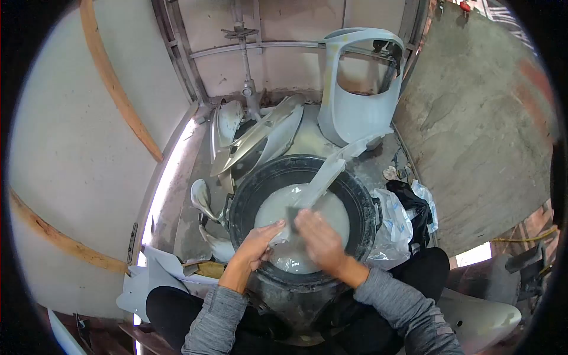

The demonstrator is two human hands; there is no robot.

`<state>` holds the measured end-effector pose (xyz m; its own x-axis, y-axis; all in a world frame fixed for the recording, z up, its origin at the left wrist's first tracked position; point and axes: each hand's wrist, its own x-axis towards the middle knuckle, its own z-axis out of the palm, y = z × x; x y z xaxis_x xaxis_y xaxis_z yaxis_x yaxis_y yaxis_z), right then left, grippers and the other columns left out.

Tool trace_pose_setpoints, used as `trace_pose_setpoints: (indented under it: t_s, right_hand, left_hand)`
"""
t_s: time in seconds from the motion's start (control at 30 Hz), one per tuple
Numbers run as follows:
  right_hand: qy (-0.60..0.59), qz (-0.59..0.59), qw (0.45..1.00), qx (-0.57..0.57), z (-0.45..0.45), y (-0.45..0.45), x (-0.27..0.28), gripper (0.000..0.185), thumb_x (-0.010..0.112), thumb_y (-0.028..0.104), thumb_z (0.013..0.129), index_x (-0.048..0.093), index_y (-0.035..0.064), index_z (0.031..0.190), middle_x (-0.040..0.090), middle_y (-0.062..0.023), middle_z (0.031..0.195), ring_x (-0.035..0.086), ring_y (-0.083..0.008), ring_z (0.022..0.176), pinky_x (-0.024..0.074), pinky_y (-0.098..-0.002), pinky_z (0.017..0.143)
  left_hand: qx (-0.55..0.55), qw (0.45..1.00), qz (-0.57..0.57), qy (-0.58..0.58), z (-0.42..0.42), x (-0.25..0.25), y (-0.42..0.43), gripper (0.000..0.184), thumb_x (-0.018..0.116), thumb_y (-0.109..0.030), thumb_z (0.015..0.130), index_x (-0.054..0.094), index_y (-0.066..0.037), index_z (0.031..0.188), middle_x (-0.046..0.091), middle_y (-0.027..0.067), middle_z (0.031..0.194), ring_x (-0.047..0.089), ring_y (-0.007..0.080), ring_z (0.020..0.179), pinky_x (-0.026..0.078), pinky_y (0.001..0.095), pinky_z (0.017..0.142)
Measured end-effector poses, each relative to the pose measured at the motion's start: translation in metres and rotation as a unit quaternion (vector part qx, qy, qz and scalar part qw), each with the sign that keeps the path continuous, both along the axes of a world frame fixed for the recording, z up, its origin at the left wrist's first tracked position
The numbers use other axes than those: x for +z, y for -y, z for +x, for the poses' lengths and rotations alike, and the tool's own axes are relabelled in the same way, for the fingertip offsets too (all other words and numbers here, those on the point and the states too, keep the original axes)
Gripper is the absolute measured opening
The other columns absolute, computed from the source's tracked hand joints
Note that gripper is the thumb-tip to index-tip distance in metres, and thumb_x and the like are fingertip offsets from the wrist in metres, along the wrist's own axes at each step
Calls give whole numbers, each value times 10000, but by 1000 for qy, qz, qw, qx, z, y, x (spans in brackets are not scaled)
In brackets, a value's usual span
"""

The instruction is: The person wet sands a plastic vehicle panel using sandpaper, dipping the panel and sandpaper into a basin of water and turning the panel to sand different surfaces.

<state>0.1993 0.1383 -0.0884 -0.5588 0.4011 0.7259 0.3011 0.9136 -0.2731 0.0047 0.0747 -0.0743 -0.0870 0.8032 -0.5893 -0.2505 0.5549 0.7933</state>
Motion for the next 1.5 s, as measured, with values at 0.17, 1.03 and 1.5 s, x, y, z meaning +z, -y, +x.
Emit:
trace_pose_setpoints:
  t_s: [0.17,1.03,1.5]
  right_hand:
    - [10,25,1000,-12,11,-46,-20,419,577,-3,815,632,-23,1230,626,-195,1288,588,-318,1235,439,-445,1076]
    - [-292,-625,711,-136,44,-172,-93,365,670,7,808,643,-47,1168,681,-69,954,660,-179,806,528,-292,743]
    - [-405,-574,710,-39,19,-173,13,665,811,44,730,497,-90,1300,593,-198,1200,627,-257,1035,523,-340,863]
  left_hand:
    - [30,995,-27,92,-9,-5,11,354,647,-459,941,660,-105,941,507,-50,621,373,25,413,212,189,344]
    - [-160,944,128,-260,-26,-31,33,471,812,-249,803,685,3,1181,717,52,980,636,117,885,494,276,832]
    - [-175,858,230,-424,-6,-50,23,520,810,-257,760,586,8,1147,643,209,870,633,289,779,488,394,722]
